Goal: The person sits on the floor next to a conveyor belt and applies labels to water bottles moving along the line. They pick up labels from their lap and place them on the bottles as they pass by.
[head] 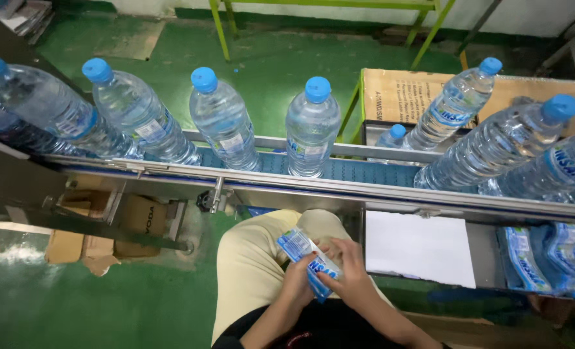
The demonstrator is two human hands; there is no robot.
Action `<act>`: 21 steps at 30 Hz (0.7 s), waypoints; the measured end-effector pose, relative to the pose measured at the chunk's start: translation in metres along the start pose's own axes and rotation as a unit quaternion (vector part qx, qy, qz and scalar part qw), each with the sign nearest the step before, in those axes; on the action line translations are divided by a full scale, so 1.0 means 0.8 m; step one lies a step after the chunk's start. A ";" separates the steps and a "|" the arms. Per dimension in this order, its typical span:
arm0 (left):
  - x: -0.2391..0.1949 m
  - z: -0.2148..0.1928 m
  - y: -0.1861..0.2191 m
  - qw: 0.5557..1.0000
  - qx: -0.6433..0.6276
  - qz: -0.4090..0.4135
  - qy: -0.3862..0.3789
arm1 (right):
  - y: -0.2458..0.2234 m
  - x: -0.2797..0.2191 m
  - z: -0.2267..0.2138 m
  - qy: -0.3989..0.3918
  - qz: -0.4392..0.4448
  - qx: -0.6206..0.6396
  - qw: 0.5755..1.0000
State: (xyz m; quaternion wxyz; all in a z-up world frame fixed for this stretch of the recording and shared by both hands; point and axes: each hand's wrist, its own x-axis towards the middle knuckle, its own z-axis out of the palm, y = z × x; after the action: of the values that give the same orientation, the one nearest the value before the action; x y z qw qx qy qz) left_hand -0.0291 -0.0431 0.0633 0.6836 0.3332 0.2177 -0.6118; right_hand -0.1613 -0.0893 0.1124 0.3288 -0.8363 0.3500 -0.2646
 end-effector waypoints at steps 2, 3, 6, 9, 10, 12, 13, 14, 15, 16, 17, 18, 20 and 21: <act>-0.008 -0.001 0.005 0.998 0.046 0.030 0.018 | 0.009 0.008 0.007 -0.084 0.173 0.161 0.968; -0.002 -0.009 0.004 0.998 0.044 0.033 0.016 | 0.006 0.007 0.006 -0.086 0.169 0.160 0.969; 0.007 -0.022 0.004 0.988 0.108 0.055 0.095 | 0.009 0.003 0.010 -0.057 0.174 0.169 0.968; -0.003 -0.011 0.011 0.993 0.070 0.067 0.064 | 0.028 -0.002 0.020 -0.041 0.184 0.111 0.976; -0.007 -0.008 0.013 0.994 0.069 0.079 0.025 | 0.030 -0.001 0.020 -0.043 0.191 0.096 0.976; -0.013 -0.003 0.016 0.993 0.068 0.091 -0.014 | 0.026 0.002 0.016 -0.045 0.197 0.082 0.976; -0.016 -0.002 0.018 0.994 0.062 0.084 -0.013 | 0.021 0.005 0.013 -0.043 0.211 0.081 0.973; -0.019 -0.001 0.019 0.995 0.056 0.078 -0.011 | 0.015 0.007 0.009 -0.042 0.224 0.080 0.970; -0.011 -0.007 0.016 0.995 0.056 0.078 -0.011 | 0.017 0.006 0.009 -0.042 0.224 0.080 0.970; -0.003 -0.013 0.013 0.993 0.067 0.085 0.045 | 0.018 0.006 0.009 -0.053 0.251 0.088 0.963; 0.005 -0.020 0.010 0.988 0.077 0.092 0.101 | 0.020 0.006 0.009 -0.064 0.277 0.097 0.954; 0.005 -0.024 0.011 0.988 0.077 0.092 0.101 | 0.025 0.004 0.010 -0.064 0.277 0.097 0.954; 0.005 -0.034 0.014 0.991 0.112 0.073 -0.012 | 0.036 0.002 0.014 -0.077 0.270 0.171 0.945; 0.011 -0.040 0.012 0.991 0.111 0.073 -0.011 | 0.030 0.001 0.012 -0.078 0.269 0.171 0.945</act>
State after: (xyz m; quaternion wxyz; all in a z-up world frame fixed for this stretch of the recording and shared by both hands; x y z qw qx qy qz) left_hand -0.0149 -0.0256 0.0370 0.6876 0.4155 0.1156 -0.5842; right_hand -0.1643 -0.0992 0.0886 0.5518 -0.6601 0.4852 -0.1561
